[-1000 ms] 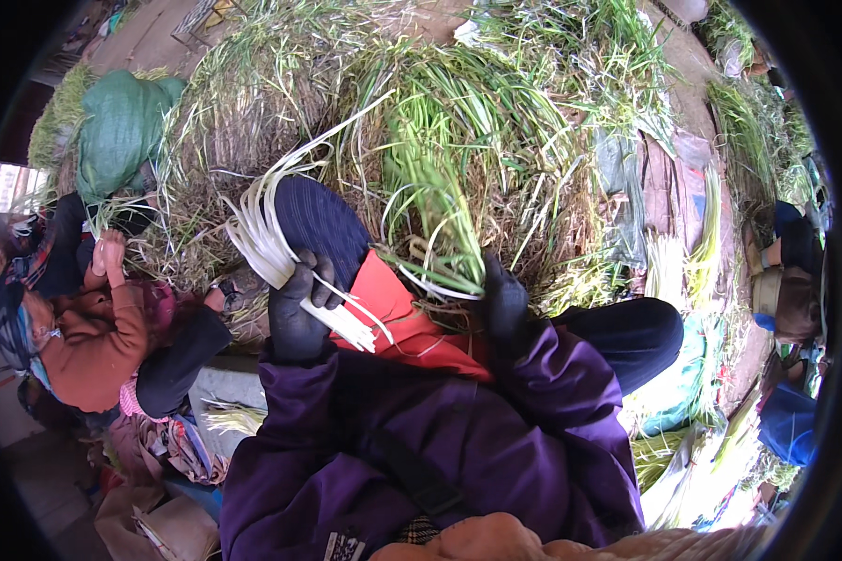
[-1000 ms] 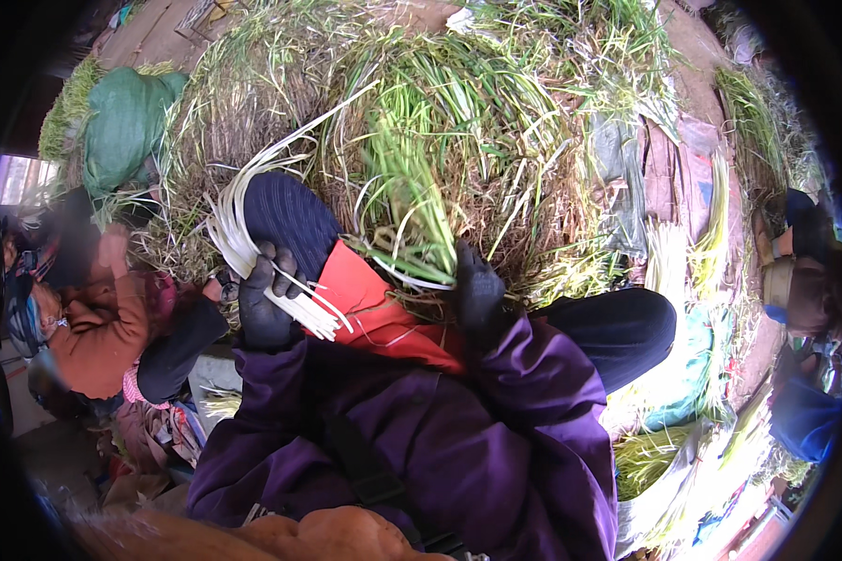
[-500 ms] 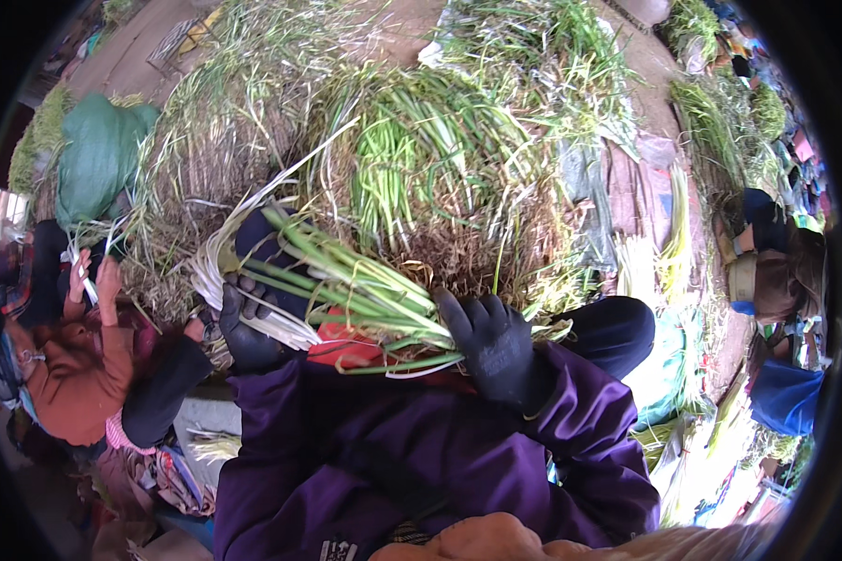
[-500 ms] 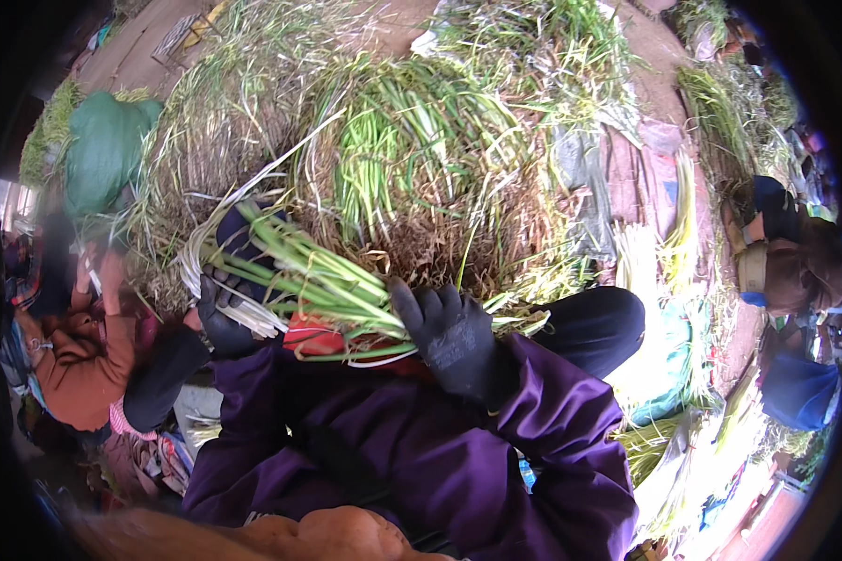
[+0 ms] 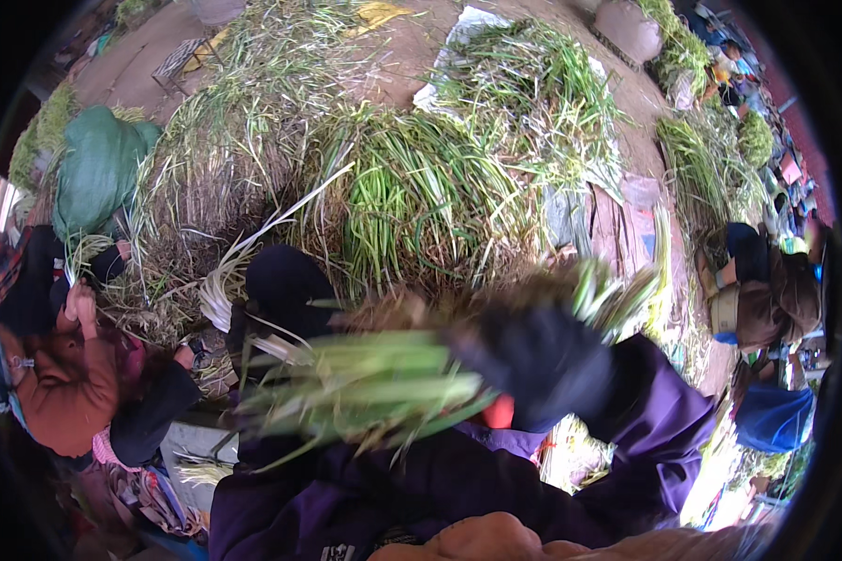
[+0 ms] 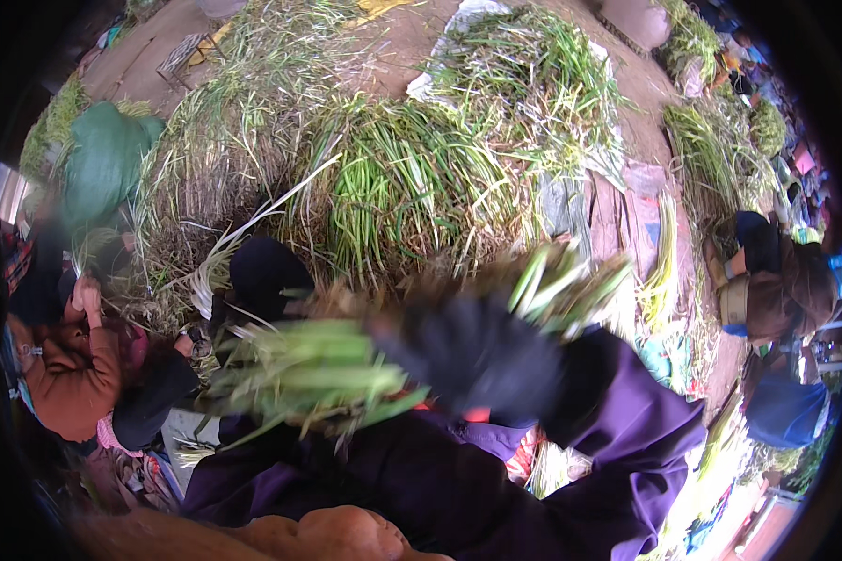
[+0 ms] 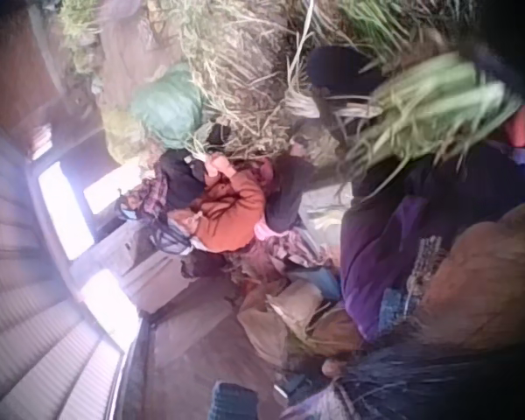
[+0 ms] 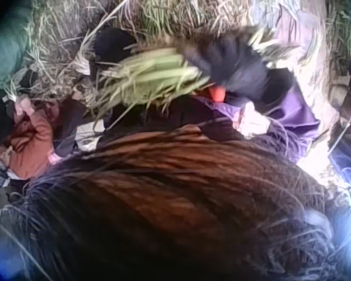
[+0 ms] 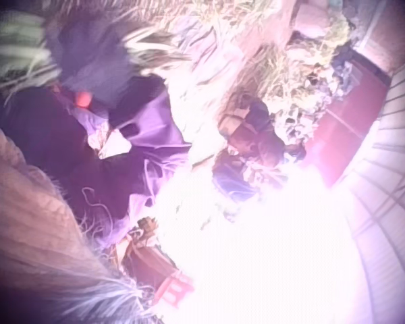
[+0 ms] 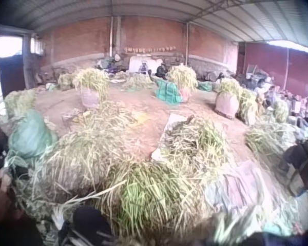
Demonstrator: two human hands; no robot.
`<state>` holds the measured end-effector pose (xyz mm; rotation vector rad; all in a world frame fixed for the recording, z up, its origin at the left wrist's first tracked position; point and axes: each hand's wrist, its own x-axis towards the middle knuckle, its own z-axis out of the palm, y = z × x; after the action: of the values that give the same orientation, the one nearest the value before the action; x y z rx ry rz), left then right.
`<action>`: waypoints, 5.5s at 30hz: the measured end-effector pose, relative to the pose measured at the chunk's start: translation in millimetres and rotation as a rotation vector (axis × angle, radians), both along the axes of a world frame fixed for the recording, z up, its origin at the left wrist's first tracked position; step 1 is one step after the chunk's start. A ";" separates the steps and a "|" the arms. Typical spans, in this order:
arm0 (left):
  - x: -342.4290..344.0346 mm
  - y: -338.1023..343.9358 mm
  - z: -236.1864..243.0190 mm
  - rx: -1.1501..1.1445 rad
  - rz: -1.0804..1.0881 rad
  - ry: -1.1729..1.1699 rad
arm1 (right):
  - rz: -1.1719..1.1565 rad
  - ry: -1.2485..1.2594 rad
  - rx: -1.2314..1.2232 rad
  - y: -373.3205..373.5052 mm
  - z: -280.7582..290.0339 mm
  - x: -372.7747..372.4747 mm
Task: The person sits cross-legged and repeatedly pulls green plant stalks from a large pile, strips the white bases, and discards the green tops. The process is continuous and repetitive, with no visible final destination for the processed parts.
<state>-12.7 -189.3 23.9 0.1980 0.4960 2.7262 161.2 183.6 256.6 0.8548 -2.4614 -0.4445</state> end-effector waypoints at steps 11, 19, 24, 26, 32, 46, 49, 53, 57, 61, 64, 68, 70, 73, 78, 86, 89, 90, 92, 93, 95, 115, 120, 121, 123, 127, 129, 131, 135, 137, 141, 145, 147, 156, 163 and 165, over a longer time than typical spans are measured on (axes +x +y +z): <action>39.2 -9.4 28.2 -0.101 0.233 -0.079 | -0.289 0.659 -0.472 234.8 11.5 -208.4; 47.9 -22.0 34.6 -0.130 0.244 -0.029 | -0.410 -0.767 -1.392 -2.2 -261.6 -182.8; 36.8 -55.4 34.8 -0.138 0.189 0.109 | -0.115 -1.010 -1.275 -54.3 -289.5 -134.3; 32.0 -68.6 42.2 -0.139 0.171 0.183 | -0.005 -0.934 -1.114 -58.1 -287.1 -124.9; 49.0 -86.3 90.2 -0.169 0.397 0.241 | -0.158 -1.050 -1.163 -63.6 -290.7 -115.1; 59.8 -110.9 135.6 -0.159 0.412 0.443 | -0.866 -0.101 -1.035 13.4 -302.8 -101.6; 48.9 -78.5 100.1 -0.153 0.287 0.302 | -0.925 -0.100 -0.936 13.1 -302.5 -107.8; 41.2 -16.3 65.4 -0.214 0.051 0.325 | -1.055 -0.121 -0.748 5.3 -303.0 -115.9; 47.1 36.6 46.8 -0.204 -0.048 0.057 | -1.210 -0.349 -0.784 1.5 -296.9 -124.3; 42.4 68.3 29.4 -0.254 -0.158 -0.004 | -1.261 -0.312 -0.683 -4.1 -285.3 -138.0; 44.4 82.1 16.0 -0.373 -0.231 -0.087 | -1.333 -0.235 -0.575 -12.0 -280.9 -139.6; 44.7 89.1 -0.7 -0.510 -0.264 -0.082 | -1.294 -0.005 -0.562 -15.9 -289.6 -145.9; 44.7 88.5 -6.4 -0.545 -0.284 -0.114 | -1.346 0.004 -0.442 -13.6 -298.2 -153.1; 42.4 91.4 -13.2 -0.542 -0.325 -0.131 | -1.469 -0.058 -0.520 -11.2 -311.1 -167.8; 41.0 94.6 -14.6 -0.539 -0.324 -0.127 | -1.473 -0.035 -0.783 -14.7 -307.6 -168.0; 36.2 99.0 -10.7 -0.484 -0.353 -0.181 | -1.192 -0.184 -0.526 -30.7 -279.3 -153.5; 35.7 98.8 -8.0 -0.507 -0.351 -0.193 | -1.264 -0.203 -0.632 -30.7 -285.2 -148.3; 35.6 98.4 -7.1 -0.551 -0.330 -0.177 | -1.263 -0.219 -0.685 -30.0 -288.6 -144.4; 35.9 97.9 -6.0 -0.511 -0.362 -0.204 | -1.237 -0.189 -0.736 -28.8 -296.6 -135.8; 36.0 98.0 -5.9 -0.538 -0.340 -0.179 | -1.239 -0.200 -0.768 -27.6 -299.9 -131.6; 36.6 98.2 -5.8 -0.504 -0.356 -0.201 | -1.207 -0.240 -0.763 -23.6 -302.3 -125.5; 35.6 103.5 -22.2 -0.566 -0.340 -0.076 | -1.051 -0.096 -1.010 -25.1 -298.7 -113.8; 34.8 108.2 -15.6 -0.580 -0.333 -0.047 | -1.259 -0.222 -0.772 -37.1 -309.6 -132.3; 35.0 108.9 -15.1 -0.536 -0.349 -0.044 | -1.254 -0.298 -0.892 -32.8 -310.1 -132.4; 35.1 109.2 -15.2 -0.591 -0.320 -0.055 | -1.169 -0.332 -1.101 -17.4 -307.0 -127.9; 36.1 105.9 -17.6 -0.571 -0.326 -0.054 | -0.204 -0.624 -2.483 20.1 -266.6 -106.5; 34.8 104.2 -20.7 -0.513 -0.360 -0.069 | -0.441 -0.689 -2.007 30.6 -225.2 -87.1; 34.8 101.9 -23.9 -0.515 -0.367 -0.072 | -0.338 -0.590 -1.947 23.9 -188.5 -72.8; 36.7 97.5 -28.7 -0.469 -0.368 -0.019 | -0.379 -0.375 -1.928 6.4 -160.7 -48.3; 35.9 97.7 -29.7 -0.488 -0.369 -0.007 | -0.365 -0.518 -2.013 0.0 -176.9 -50.1; 37.3 102.2 -26.8 -0.593 -0.286 0.035 | -0.945 -0.671 -1.314 -19.5 -224.8 -66.8; 44.4 105.1 -16.0 -0.633 -0.257 0.043 | -0.526 -0.126 -1.309 -34.3 -232.0 -61.8; 45.6 106.6 -10.7 -0.618 -0.291 -0.032 | -0.477 -0.150 -1.449 -36.8 -231.4 -61.7; 48.1 111.5 4.4 -0.496 -0.355 -0.084 | -0.870 -0.476 -1.536 -37.8 -280.4 -51.4; 40.9 121.3 12.0 -0.479 -0.382 -0.056 | -1.029 -0.387 -1.101 -36.3 -262.5 -28.7; 38.5 125.2 16.7 -0.440 -0.428 -0.030 | -1.048 -0.394 -1.112 -37.5 -253.1 -27.5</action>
<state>25.8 -64.1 40.6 0.1275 0.9104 2.1446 133.7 146.1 3.6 -0.8865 -2.6962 0.8177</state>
